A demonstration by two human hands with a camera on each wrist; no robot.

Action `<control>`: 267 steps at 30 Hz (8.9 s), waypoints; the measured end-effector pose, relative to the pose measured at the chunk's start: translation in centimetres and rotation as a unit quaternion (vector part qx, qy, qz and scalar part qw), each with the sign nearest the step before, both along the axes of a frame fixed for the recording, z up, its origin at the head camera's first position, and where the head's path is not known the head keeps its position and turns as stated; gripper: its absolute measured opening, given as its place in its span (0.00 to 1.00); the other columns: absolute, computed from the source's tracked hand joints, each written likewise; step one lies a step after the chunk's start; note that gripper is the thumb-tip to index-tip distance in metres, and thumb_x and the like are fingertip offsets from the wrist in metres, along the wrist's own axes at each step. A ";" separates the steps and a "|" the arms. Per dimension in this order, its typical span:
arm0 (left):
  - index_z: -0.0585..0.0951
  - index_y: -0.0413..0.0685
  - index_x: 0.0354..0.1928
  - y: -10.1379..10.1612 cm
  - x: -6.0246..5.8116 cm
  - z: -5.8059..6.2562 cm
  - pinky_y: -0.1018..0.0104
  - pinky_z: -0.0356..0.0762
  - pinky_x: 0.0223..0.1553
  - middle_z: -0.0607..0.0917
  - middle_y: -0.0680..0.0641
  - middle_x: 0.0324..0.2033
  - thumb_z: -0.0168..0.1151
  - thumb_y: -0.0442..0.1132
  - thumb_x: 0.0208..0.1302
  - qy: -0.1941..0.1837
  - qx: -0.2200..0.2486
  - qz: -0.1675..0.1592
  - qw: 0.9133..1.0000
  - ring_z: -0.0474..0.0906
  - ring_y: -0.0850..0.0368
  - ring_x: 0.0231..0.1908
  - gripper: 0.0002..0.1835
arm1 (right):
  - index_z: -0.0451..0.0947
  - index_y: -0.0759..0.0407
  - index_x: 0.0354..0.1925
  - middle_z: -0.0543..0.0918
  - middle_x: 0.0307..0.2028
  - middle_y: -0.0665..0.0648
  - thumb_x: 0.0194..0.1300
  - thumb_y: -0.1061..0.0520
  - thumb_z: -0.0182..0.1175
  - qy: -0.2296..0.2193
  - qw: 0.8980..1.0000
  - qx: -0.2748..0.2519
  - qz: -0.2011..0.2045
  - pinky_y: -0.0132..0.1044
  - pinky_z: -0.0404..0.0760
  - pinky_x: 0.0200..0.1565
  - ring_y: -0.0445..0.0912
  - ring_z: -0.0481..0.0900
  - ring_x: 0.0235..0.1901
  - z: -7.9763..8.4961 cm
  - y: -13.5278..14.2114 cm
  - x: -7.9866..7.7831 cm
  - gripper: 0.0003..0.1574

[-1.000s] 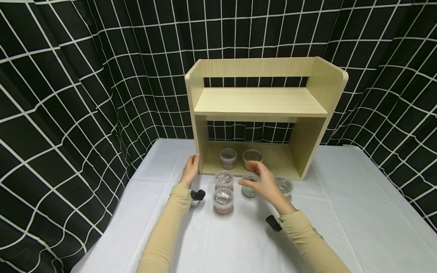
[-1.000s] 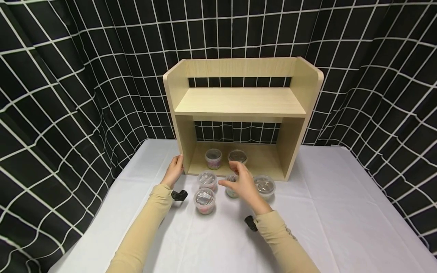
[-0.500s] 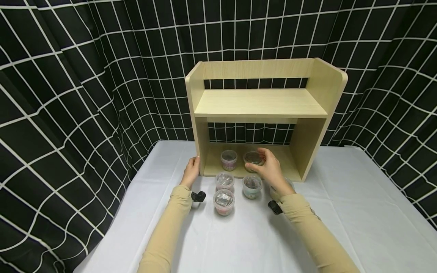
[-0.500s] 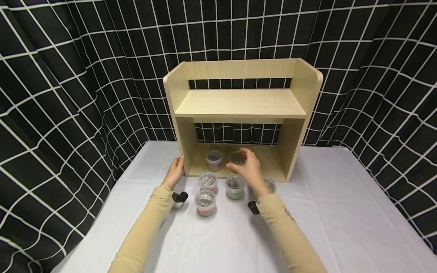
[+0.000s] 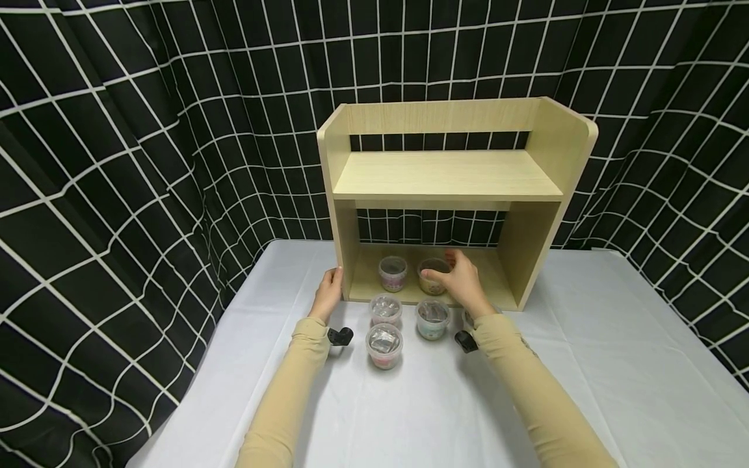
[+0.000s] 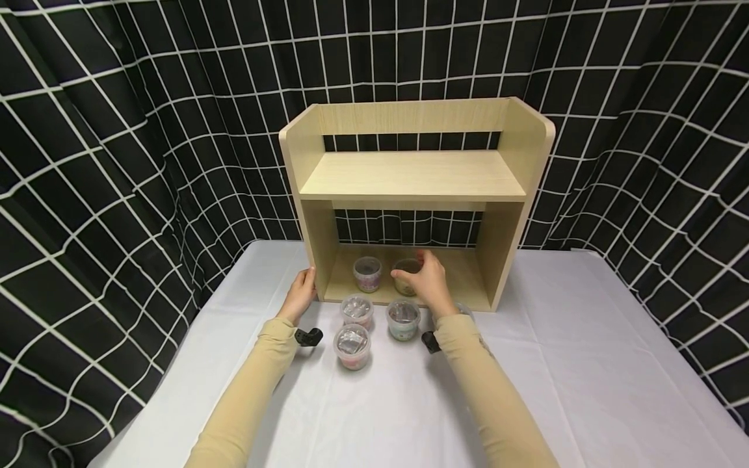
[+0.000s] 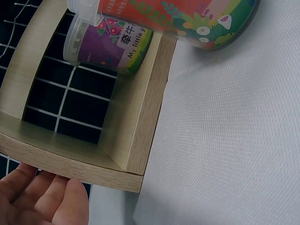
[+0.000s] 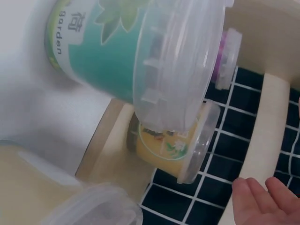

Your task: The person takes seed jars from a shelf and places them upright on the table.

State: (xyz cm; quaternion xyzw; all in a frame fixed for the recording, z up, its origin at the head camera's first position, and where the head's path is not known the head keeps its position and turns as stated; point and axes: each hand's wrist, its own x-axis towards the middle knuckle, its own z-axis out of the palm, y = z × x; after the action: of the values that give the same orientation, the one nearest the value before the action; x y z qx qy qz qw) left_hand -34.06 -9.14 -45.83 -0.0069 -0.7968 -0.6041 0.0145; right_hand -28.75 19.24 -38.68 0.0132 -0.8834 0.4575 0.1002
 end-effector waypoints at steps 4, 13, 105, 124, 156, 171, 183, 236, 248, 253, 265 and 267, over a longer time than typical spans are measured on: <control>0.63 0.42 0.65 0.1 -0.1 0.0 0.53 0.68 0.54 0.68 0.38 0.60 0.37 0.62 0.69 0.001 -0.001 0.002 1.000 0.70 0.44 0.54 0.35 | 0.54 0.70 0.65 0.63 0.61 0.71 0.53 0.47 0.69 -0.022 1.000 0.016 0.004 0.52 0.62 0.59 0.63 0.60 0.61 -0.1 0.1 -0.7 0.53; 0.64 0.41 0.64 0.2 -0.1 -0.1 0.53 0.68 0.54 0.69 0.37 0.59 0.38 0.61 0.70 0.006 -0.002 0.005 1.000 0.70 0.44 0.53 0.34 | 0.46 0.70 0.68 0.55 0.65 0.73 0.49 0.46 0.72 -0.071 0.996 0.049 0.007 0.55 0.57 0.61 0.67 0.53 0.63 -0.9 0.6 -2.2 0.63; 0.64 0.42 0.64 0.0 0.2 -0.1 0.55 0.69 0.54 0.68 0.37 0.61 0.38 0.61 0.70 -0.005 -0.003 0.001 1.000 0.70 0.42 0.54 0.33 | 0.50 0.70 0.67 0.67 0.58 0.72 0.45 0.53 0.74 -0.032 0.999 0.016 0.005 0.56 0.63 0.57 0.65 0.64 0.57 0.7 0.6 -2.6 0.61; 0.65 0.40 0.64 0.1 0.0 -0.1 0.55 0.69 0.54 0.69 0.37 0.59 0.38 0.59 0.71 -0.009 0.003 0.002 1.000 0.71 0.43 0.53 0.32 | 0.52 0.66 0.68 0.67 0.58 0.70 0.48 0.49 0.72 0.004 1.000 -0.009 0.008 0.55 0.66 0.54 0.62 0.66 0.55 1.7 0.6 3.0 0.59; 0.65 0.39 0.62 0.1 -0.1 0.2 0.55 0.68 0.55 0.69 0.37 0.58 0.37 0.60 0.71 -0.019 0.005 0.002 1.000 0.69 0.44 0.55 0.32 | 0.55 0.64 0.66 0.66 0.59 0.67 0.43 0.49 0.76 -0.028 0.996 -0.080 0.026 0.53 0.66 0.55 0.59 0.67 0.55 -2.1 -0.2 12.0 0.60; 0.64 0.39 0.62 -0.2 -0.1 -0.2 0.56 0.68 0.55 0.68 0.37 0.58 0.38 0.60 0.70 -0.020 0.011 -0.001 1.000 0.69 0.44 0.56 0.33 | 0.56 0.66 0.66 0.70 0.55 0.70 0.44 0.52 0.76 -0.031 0.996 -0.081 0.022 0.51 0.70 0.52 0.60 0.71 0.51 -3.5 -0.9 13.2 0.58; 0.65 0.43 0.62 0.0 0.0 -0.2 0.54 0.68 0.52 0.72 0.40 0.56 0.36 0.62 0.70 -0.022 -0.029 0.014 0.999 0.72 0.46 0.50 0.33 | 0.56 0.67 0.65 0.67 0.58 0.71 0.43 0.53 0.76 -0.056 0.996 -0.064 0.029 0.53 0.68 0.54 0.60 0.67 0.55 -5.1 -1.1 13.1 0.57; 0.65 0.41 0.63 0.2 -0.2 0.2 0.51 0.65 0.55 0.73 0.37 0.55 0.35 0.60 0.71 -0.018 -0.038 0.012 0.999 0.69 0.44 0.54 0.33 | 0.51 0.70 0.66 0.62 0.61 0.74 0.44 0.49 0.75 -0.093 0.995 -0.003 0.043 0.59 0.60 0.58 0.65 0.59 0.60 -5.8 -1.1 12.7 0.61; 0.65 0.41 0.63 0.1 -0.2 0.2 0.51 0.64 0.56 0.72 0.38 0.56 0.35 0.61 0.71 -0.019 -0.040 0.012 0.999 0.67 0.43 0.56 0.33 | 0.49 0.67 0.68 0.60 0.61 0.75 0.44 0.48 0.75 -0.100 0.993 -0.006 0.058 0.57 0.63 0.56 0.67 0.62 0.58 -5.1 -0.8 12.8 0.64; 0.65 0.41 0.63 0.1 -0.2 0.2 0.50 0.63 0.57 0.71 0.37 0.58 0.35 0.60 0.71 -0.015 -0.040 0.013 0.999 0.65 0.42 0.58 0.33 | 0.49 0.67 0.68 0.62 0.60 0.75 0.46 0.50 0.74 -0.093 0.993 -0.012 0.070 0.57 0.62 0.58 0.68 0.62 0.58 -4.2 -0.4 12.3 0.62; 0.65 0.41 0.63 0.0 -0.4 0.0 0.51 0.64 0.57 0.71 0.37 0.57 0.36 0.60 0.71 -0.011 -0.039 0.013 0.999 0.66 0.43 0.57 0.32 | 0.50 0.69 0.67 0.64 0.57 0.77 0.52 0.51 0.71 -0.062 0.994 0.011 0.084 0.58 0.62 0.57 0.70 0.62 0.57 -2.3 0.2 11.3 0.56; 0.65 0.41 0.63 0.0 -0.3 0.0 0.51 0.63 0.57 0.71 0.37 0.57 0.36 0.59 0.71 -0.010 -0.040 0.013 0.999 0.66 0.43 0.57 0.32 | 0.51 0.69 0.67 0.65 0.57 0.77 0.53 0.51 0.70 -0.052 0.995 0.013 0.085 0.57 0.63 0.57 0.69 0.64 0.56 -2.0 0.2 11.2 0.55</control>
State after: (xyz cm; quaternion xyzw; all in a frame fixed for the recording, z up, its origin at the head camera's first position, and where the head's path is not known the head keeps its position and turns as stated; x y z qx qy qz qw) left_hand -34.36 -9.15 -45.80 0.0087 -0.8207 -0.5712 0.0141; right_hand -17.60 19.41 -40.70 0.0659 -0.8888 0.4534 0.0149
